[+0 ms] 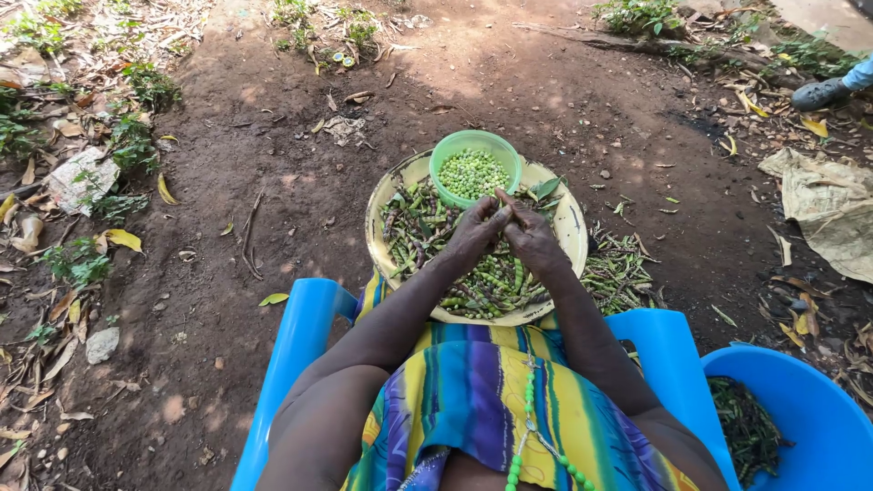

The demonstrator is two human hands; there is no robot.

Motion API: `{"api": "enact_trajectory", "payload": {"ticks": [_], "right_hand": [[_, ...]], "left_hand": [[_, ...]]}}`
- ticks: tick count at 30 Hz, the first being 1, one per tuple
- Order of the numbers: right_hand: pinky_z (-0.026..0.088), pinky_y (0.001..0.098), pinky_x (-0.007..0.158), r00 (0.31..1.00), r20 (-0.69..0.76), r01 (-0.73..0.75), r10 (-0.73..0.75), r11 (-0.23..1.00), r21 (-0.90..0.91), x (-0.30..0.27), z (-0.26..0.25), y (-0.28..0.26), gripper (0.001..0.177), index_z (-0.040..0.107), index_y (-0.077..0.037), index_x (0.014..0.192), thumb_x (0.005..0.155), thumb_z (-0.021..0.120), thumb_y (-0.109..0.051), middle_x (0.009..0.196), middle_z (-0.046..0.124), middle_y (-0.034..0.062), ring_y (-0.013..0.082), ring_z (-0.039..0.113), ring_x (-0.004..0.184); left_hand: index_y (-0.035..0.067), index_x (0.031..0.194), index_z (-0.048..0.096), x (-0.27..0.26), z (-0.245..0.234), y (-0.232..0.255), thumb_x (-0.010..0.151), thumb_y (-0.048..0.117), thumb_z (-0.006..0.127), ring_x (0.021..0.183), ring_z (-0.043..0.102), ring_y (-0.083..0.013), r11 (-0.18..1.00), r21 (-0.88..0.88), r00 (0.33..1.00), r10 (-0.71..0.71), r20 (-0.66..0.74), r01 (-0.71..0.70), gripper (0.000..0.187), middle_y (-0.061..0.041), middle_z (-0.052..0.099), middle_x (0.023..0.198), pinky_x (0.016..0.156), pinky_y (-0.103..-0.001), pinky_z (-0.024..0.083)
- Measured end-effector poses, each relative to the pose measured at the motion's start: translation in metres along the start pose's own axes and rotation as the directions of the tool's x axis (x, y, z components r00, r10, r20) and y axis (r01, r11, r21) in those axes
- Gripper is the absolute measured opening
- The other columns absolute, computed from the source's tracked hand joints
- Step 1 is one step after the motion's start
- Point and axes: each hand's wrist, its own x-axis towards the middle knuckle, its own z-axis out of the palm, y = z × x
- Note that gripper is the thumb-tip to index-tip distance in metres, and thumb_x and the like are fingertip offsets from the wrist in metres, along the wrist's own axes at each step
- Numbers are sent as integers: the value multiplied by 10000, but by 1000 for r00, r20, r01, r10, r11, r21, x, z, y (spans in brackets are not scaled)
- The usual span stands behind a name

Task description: Shelling green peas from pods into a small green bowl while seated outdoors.

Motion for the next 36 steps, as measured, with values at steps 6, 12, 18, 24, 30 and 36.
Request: {"api": "enact_trajectory", "payload": {"ticks": [6,12,18,24,30,36], "right_hand": [[407,210,494,941,64,-306,332,755,580,5,0,13,554,561,-136,1513,974,450,-73,747,520,-40,45,421,577],[378,219,460,976,68,-217,209,867,449,2,4,7,589,526,-159,1544,962,474,-87,719,503,-34,47,399,562],[462,236,627,995,-5,-100,101,995,19,-3,14,-5,574,496,-195,1592,1028,526,-97,882,586,31,77,472,690],[502,303,1068,999,-45,27,-28,999,-20,3,15,9,537,511,-142,1537,1015,634,-179,1464,645,84,148,608,1294],[537,291,1007,998,53,17,-24,990,141,2,9,6,564,545,-114,1495,973,715,-243,1364,666,77,127,623,1180],[582,252,743,996,14,-87,90,890,447,13,-9,62,240,726,-2,1202,1016,724,-153,1040,710,29,95,658,877]], "left_hand": [[49,1073,618,14,-6,-34,1108,270,547,581,488,-49,986,110,990,131,-50,-125,235,26,574,752,482,-216,390],[57,1189,609,5,0,-16,1072,350,484,680,595,-56,990,-123,992,49,-120,-64,339,24,616,843,554,-236,516],[65,1140,579,2,-7,-26,1134,434,498,607,449,-65,975,-190,993,104,-54,-112,378,12,483,796,476,-204,374],[160,1135,575,5,1,-19,1029,329,520,569,440,-44,947,-321,996,-51,-73,25,207,44,481,766,445,-199,339],[138,991,520,17,-16,-46,1064,382,475,605,459,-52,898,-398,971,-230,-57,189,259,42,494,773,442,-209,324],[185,1110,634,1,1,-6,1010,366,478,596,479,-37,883,-329,942,-325,87,335,260,53,585,799,425,-179,282]]}}
